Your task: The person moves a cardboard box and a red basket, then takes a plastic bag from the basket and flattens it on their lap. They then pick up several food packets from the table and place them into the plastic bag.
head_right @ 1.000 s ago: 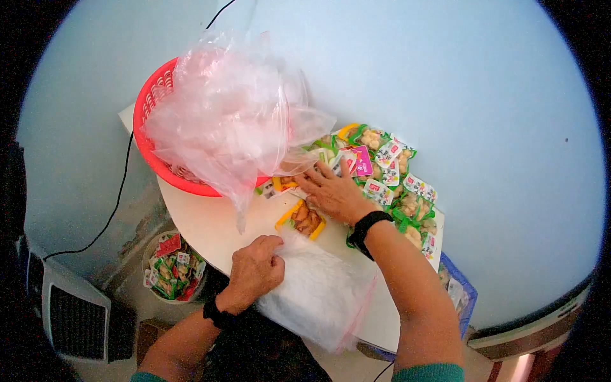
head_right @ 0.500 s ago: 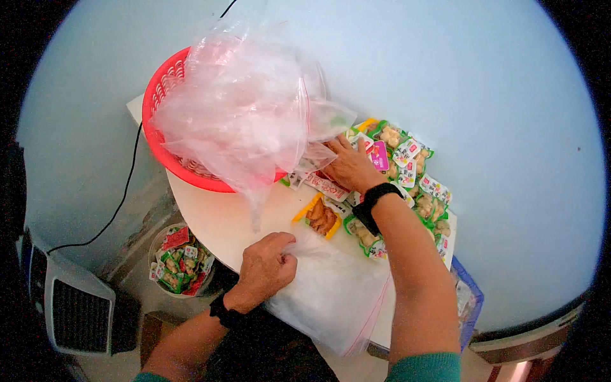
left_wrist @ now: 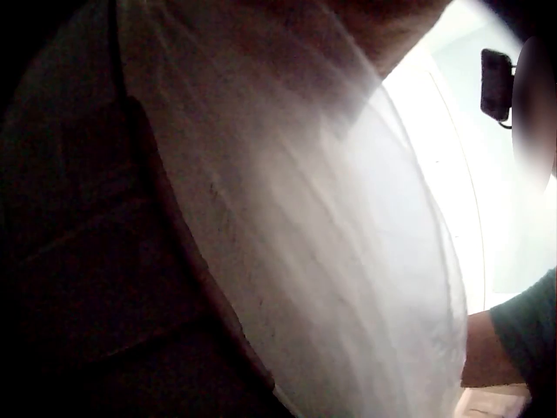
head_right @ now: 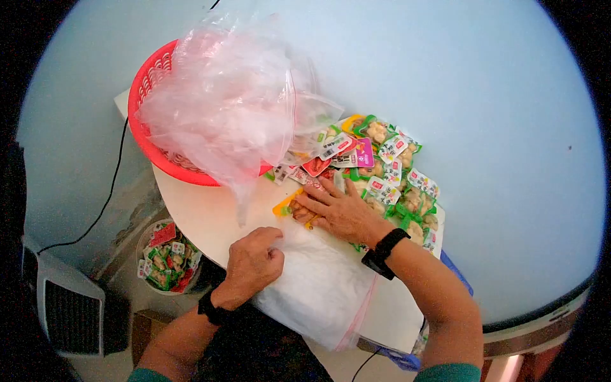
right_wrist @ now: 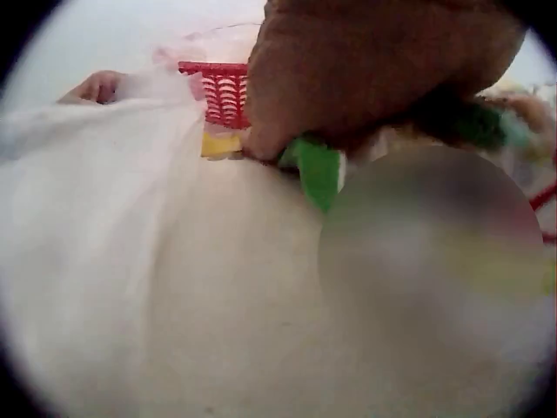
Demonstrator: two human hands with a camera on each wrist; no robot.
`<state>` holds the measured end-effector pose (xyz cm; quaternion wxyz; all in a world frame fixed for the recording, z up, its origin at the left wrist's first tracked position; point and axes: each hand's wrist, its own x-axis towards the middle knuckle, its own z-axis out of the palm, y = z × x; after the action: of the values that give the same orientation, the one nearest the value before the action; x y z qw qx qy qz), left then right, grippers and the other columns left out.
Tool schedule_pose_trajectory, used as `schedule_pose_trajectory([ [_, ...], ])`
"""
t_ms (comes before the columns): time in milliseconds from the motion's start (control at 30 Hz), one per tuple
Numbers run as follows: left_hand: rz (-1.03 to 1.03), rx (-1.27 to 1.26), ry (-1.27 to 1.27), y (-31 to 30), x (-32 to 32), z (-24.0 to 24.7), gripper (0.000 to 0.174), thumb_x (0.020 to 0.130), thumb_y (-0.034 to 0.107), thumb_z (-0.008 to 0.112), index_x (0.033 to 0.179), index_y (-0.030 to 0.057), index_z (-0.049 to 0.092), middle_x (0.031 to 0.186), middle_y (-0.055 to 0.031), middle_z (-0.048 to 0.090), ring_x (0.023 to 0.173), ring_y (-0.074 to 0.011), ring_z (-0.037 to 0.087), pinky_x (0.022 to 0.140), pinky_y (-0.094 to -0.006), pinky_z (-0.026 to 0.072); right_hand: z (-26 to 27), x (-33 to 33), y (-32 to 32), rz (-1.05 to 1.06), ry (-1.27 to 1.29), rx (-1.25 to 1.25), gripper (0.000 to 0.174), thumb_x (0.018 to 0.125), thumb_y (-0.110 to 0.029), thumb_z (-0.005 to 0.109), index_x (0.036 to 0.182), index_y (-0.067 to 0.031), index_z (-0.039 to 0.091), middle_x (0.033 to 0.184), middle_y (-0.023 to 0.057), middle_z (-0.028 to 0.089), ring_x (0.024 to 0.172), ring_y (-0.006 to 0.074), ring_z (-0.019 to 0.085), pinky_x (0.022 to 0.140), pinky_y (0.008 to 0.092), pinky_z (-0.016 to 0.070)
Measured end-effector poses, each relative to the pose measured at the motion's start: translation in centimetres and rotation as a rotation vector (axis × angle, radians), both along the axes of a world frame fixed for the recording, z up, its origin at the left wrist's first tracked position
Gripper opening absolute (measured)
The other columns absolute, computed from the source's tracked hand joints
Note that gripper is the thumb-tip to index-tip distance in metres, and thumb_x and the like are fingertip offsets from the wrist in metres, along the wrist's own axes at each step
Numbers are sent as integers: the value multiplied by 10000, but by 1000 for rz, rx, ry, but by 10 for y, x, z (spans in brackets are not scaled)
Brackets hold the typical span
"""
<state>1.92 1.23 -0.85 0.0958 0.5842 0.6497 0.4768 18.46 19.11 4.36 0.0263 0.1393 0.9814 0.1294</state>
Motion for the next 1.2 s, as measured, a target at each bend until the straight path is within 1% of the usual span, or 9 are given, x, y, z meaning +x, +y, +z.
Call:
schedule_pose_trajectory([
  [167, -6, -23, 19, -1, 1, -2, 292, 701, 28, 587, 985, 37, 657, 959, -153, 681, 827, -353, 662, 731, -422, 548, -11, -9, 28, -51, 101, 69, 569, 974, -361, 496, 1503, -220, 340, 1479, 51, 422, 1402, 303, 316, 1091, 610, 258],
  [267, -6, -6, 26, -2, 6, -5, 293, 699, 22, 588, 984, 32, 654, 947, -155, 680, 814, -352, 663, 717, -418, 547, -7, -17, 33, -173, 81, -44, 519, 1017, -335, 418, 1518, -231, 327, 1502, 65, 409, 1440, 319, 251, 1135, 631, 177],
  [567, 8, 81, 72, 0, 15, -16, 301, 702, 22, 586, 994, 11, 659, 957, -190, 682, 768, -360, 666, 710, -419, 547, -39, -22, 81, -53, 208, 123, 435, 1001, -367, 447, 1402, -199, 468, 1496, 58, 401, 1370, 290, 357, 1098, 613, 249],
  [800, 38, 36, 18, 1, 13, -15, 270, 720, 39, 586, 978, 31, 664, 953, -191, 688, 830, -392, 657, 755, -452, 541, 2, -9, 50, -79, 286, -197, 463, 984, -346, 494, 1396, -135, 467, 1452, 75, 440, 1340, 286, 400, 1108, 628, 226],
  [833, 50, 23, 17, 0, 13, -12, 264, 726, 55, 586, 974, 31, 674, 943, -196, 690, 852, -395, 658, 782, -453, 540, 4, -2, 45, -60, 347, -176, 441, 964, -273, 549, 1375, -124, 495, 1403, 94, 488, 1274, 306, 478, 1105, 550, 308],
  [933, 58, 7, 40, 1, 14, -8, 255, 729, 61, 584, 963, 33, 679, 932, -197, 691, 853, -391, 659, 782, -454, 537, 26, 29, 19, -143, 461, -530, 421, 967, -177, 560, 1384, -139, 523, 1407, 128, 528, 1382, 294, 407, 1129, 470, 332],
  [967, 60, 7, 76, 0, 14, -6, 255, 730, 66, 581, 963, 35, 681, 925, -197, 691, 843, -386, 660, 777, -452, 537, 24, 40, 18, -149, 517, -522, 415, 950, -124, 574, 1364, -125, 544, 1392, 141, 543, 1339, 304, 461, 1096, 402, 389],
  [1067, 57, -24, 119, 1, 14, -5, 260, 729, 66, 580, 966, 32, 681, 928, -198, 690, 834, -383, 659, 768, -452, 536, 28, 72, 3, -248, 606, -503, 404, 917, -119, 606, 1319, -109, 570, 1238, 155, 620, 1125, 318, 584, 942, 425, 475],
  [1200, 62, -95, 106, -1, 14, 2, 270, 728, 66, 577, 971, 17, 682, 879, -205, 689, 801, -386, 660, 749, -455, 535, 32, 112, -24, -148, 612, -332, 369, 915, -125, 585, 1281, -81, 578, 1217, 184, 621, 1058, 349, 605, 938, 439, 467],
])
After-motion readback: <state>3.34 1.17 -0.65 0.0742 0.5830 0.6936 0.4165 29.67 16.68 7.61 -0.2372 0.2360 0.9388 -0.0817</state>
